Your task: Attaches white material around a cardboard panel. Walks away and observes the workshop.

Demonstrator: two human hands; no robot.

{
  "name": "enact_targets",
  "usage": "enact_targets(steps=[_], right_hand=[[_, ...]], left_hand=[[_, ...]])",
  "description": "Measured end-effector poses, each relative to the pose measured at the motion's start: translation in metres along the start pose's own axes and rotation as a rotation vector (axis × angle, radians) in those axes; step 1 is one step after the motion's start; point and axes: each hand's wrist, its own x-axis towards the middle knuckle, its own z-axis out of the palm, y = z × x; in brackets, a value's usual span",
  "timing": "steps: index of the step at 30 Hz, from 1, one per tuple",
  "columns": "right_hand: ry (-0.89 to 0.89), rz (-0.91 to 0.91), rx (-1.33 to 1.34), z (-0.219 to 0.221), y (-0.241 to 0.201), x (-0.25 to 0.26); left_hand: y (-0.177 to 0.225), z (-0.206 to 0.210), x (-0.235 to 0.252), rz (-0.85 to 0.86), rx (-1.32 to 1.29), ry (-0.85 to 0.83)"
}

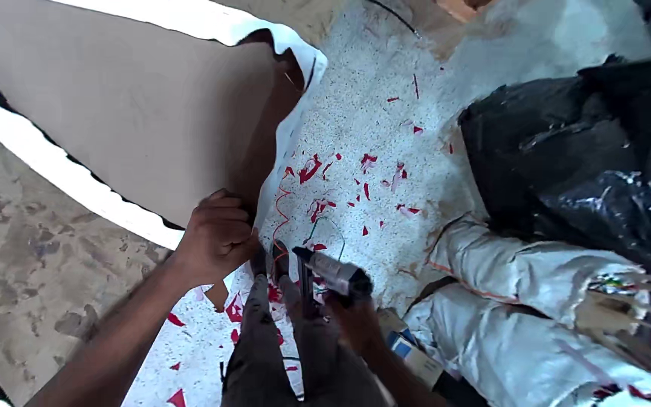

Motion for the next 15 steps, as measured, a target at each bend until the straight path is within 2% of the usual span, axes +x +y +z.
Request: enact_targets(steps=[3,5,7,10,15], right_hand=[[-0.113,-0.425,-0.201,-0.043,-0.101,0.045],[-0.177,-0.603,-0.411,-0.050,-0.146,0.064],[-0.201,-0.714,-0.576,-0.048,-0.171,0.080],[-0.232,-0.705,-0.755,-0.041,-0.183,0.093],[-0.261,-0.665,-0.799,-0.037,-0.195,0.095]], left_hand=[[-0.002,0.001,-0.002,0.002,-0.001,-0.005],[-0.003,0.000,-0.004,0.016,-0.023,-0.006],[-0.004,-0.002,-0.005,0.014,-0.019,-0.015],[-0.005,-0.001,-0.005,0.013,0.004,-0.026],[-0.005,-0.003,-0.004,0.011,0.024,-0.046]])
